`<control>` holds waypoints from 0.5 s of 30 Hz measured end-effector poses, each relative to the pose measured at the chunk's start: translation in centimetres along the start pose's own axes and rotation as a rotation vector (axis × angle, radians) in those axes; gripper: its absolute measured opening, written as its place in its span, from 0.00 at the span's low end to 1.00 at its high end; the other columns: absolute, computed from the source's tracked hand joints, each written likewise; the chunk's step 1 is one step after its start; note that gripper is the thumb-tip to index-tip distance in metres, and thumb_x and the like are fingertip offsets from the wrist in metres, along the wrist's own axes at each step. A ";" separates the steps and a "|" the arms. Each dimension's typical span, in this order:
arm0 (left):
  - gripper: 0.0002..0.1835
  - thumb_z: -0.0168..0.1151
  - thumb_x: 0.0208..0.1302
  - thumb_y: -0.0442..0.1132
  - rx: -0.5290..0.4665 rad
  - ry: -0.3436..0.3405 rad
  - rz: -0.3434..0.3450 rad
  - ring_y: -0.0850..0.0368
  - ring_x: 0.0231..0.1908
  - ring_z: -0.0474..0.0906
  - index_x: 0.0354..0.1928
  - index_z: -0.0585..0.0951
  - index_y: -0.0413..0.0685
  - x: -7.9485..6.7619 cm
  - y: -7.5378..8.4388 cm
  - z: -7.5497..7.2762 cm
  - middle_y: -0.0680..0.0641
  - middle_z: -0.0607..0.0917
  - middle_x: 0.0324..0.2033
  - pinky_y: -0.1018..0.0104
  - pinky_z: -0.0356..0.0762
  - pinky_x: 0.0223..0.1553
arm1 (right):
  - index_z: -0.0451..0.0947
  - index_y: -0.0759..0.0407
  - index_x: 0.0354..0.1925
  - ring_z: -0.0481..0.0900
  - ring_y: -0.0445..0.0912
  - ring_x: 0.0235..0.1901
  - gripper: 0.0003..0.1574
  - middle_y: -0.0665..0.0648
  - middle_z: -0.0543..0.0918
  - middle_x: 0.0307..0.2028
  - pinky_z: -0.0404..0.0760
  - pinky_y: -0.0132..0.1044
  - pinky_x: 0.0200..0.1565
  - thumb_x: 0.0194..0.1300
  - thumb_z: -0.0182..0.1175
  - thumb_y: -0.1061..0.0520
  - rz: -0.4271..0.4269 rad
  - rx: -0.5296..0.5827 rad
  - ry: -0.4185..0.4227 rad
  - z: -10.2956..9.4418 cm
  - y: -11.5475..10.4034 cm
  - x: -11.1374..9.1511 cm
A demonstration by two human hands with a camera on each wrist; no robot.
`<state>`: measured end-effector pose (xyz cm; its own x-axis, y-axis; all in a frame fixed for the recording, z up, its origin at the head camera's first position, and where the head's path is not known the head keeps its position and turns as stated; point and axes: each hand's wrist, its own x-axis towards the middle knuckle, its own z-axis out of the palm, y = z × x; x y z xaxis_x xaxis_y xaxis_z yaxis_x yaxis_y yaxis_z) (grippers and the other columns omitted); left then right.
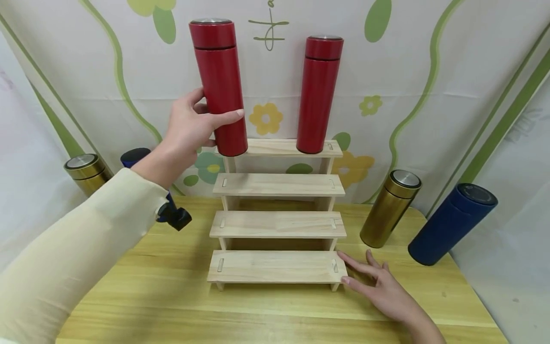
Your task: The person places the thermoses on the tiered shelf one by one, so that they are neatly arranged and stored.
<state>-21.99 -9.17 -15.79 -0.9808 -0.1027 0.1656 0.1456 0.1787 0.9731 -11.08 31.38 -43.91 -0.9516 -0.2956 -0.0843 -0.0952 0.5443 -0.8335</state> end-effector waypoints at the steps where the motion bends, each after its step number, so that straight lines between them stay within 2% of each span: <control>1: 0.39 0.79 0.61 0.48 0.000 0.000 -0.002 0.54 0.59 0.80 0.73 0.73 0.65 0.2 0.0 0.1 0.49 0.81 0.63 0.51 0.85 0.60 | 0.69 0.34 0.76 0.32 0.75 0.80 0.34 0.62 0.63 0.79 0.18 0.80 0.68 0.75 0.64 0.46 -0.001 -0.002 0.001 0.1 0.0 0.0; 15: 0.35 0.78 0.62 0.46 -0.013 0.010 -0.034 0.55 0.60 0.79 0.70 0.75 0.65 2.6 -0.6 1.6 0.51 0.80 0.62 0.53 0.85 0.60 | 0.69 0.31 0.76 0.34 0.76 0.80 0.35 0.62 0.63 0.79 0.18 0.79 0.70 0.75 0.64 0.44 -0.015 -0.030 0.027 0.3 -0.3 0.0</control>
<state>-24.80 -8.01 -16.16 -0.9839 -0.1182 0.1340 0.1141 0.1618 0.9802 -11.01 30.96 -43.82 -0.9575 -0.2827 -0.0564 -0.1182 0.5634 -0.8177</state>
